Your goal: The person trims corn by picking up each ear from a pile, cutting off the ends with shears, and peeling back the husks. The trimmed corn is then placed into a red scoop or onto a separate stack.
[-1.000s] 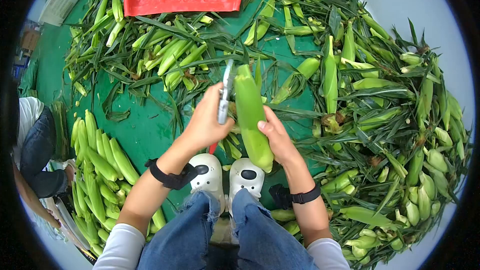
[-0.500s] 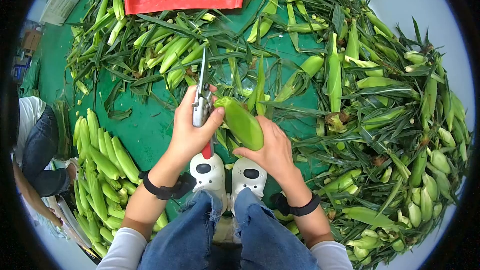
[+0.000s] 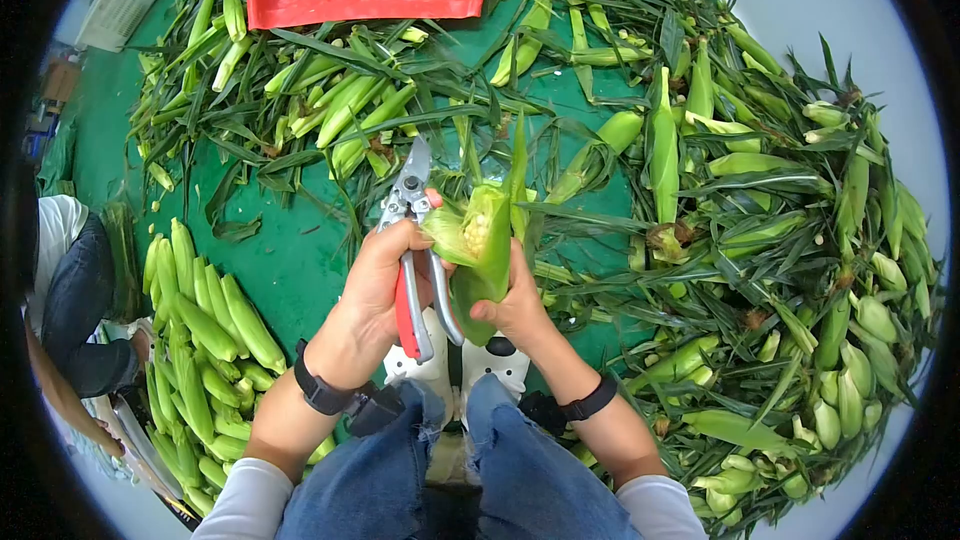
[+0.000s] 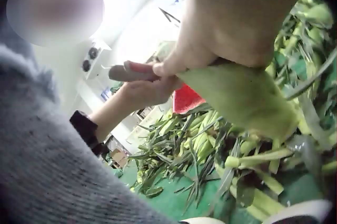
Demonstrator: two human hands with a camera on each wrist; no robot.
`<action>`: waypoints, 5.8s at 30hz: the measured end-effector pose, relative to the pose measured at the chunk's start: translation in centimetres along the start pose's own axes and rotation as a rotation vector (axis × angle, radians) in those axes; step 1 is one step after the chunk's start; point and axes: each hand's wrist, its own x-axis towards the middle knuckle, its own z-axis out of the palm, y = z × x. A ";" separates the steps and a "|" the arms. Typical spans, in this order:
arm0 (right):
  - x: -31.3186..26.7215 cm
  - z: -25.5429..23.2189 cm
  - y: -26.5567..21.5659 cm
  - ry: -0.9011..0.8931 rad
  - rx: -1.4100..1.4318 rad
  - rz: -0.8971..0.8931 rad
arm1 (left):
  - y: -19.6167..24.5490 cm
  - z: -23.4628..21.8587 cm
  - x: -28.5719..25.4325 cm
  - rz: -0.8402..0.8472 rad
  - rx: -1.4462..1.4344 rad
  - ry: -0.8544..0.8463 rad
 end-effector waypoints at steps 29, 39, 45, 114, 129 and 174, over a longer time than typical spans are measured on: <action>7.5 -21.4 -9.7 0.588 -1.562 0.078 | 10.6 -33.2 -21.3 0.430 2.374 1.162; 1.7 -3.8 -10.3 -0.222 -1.768 -0.934 | 5.0 -6.7 0.2 -0.473 0.430 -0.404; 0.2 -3.8 -5.5 0.306 -0.006 -0.107 | 3.2 -2.9 0.6 -0.118 0.898 -0.331; -1.4 -0.4 -6.2 0.096 -0.685 -0.098 | -0.2 -0.7 1.8 0.491 1.348 -0.141; -0.7 -2.2 -10.2 0.042 -1.629 -0.244 | 2.2 -4.1 1.7 0.307 1.650 -0.159; -0.4 0.8 -0.1 0.057 0.180 0.011 | -0.7 0.1 -1.0 0.020 -0.067 -0.037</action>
